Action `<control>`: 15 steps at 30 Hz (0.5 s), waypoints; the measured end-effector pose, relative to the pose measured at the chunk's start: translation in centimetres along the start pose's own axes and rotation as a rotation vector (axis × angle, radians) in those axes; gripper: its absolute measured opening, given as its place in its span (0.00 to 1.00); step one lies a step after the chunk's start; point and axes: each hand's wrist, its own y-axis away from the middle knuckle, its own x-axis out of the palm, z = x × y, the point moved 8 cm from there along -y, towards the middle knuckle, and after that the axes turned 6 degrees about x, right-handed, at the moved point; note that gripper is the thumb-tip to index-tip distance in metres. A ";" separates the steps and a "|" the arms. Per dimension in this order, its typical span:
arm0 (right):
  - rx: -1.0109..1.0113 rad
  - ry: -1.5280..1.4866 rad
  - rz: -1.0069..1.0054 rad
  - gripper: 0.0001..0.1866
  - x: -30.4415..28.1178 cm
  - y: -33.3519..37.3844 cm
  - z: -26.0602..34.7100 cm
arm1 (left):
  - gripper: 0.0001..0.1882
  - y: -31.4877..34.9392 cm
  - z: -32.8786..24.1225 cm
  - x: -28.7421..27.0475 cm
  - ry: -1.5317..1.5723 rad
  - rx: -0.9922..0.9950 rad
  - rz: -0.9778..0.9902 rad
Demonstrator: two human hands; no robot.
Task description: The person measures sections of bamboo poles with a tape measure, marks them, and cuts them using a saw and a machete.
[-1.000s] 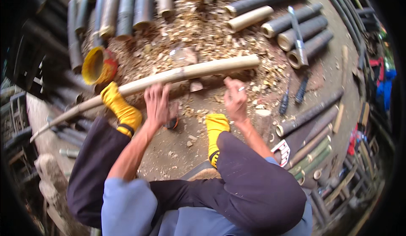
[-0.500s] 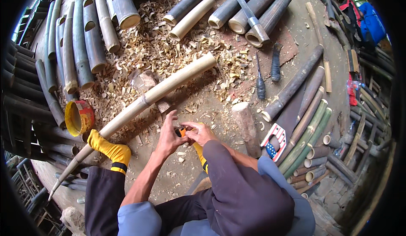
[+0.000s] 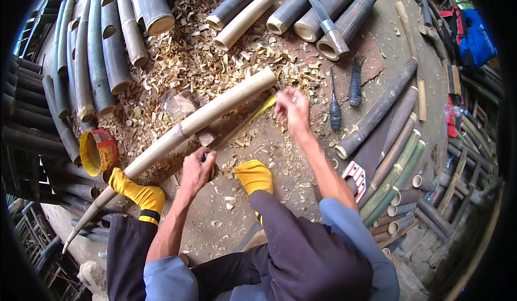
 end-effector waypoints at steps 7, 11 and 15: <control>0.037 0.117 -0.034 0.05 0.1 -5.4 -0.2 | 0.21 -1.8 -0.5 -4.5 -0.085 -0.043 -0.257; 0.087 0.186 -0.018 0.08 -0.1 -4.1 0.5 | 0.27 -1.5 -0.9 -7.4 -0.174 -0.033 -0.342; -0.408 0.787 -0.484 0.12 -12.1 -4.1 5.4 | 0.30 -2.6 0.6 -8.2 -0.204 -0.094 -0.247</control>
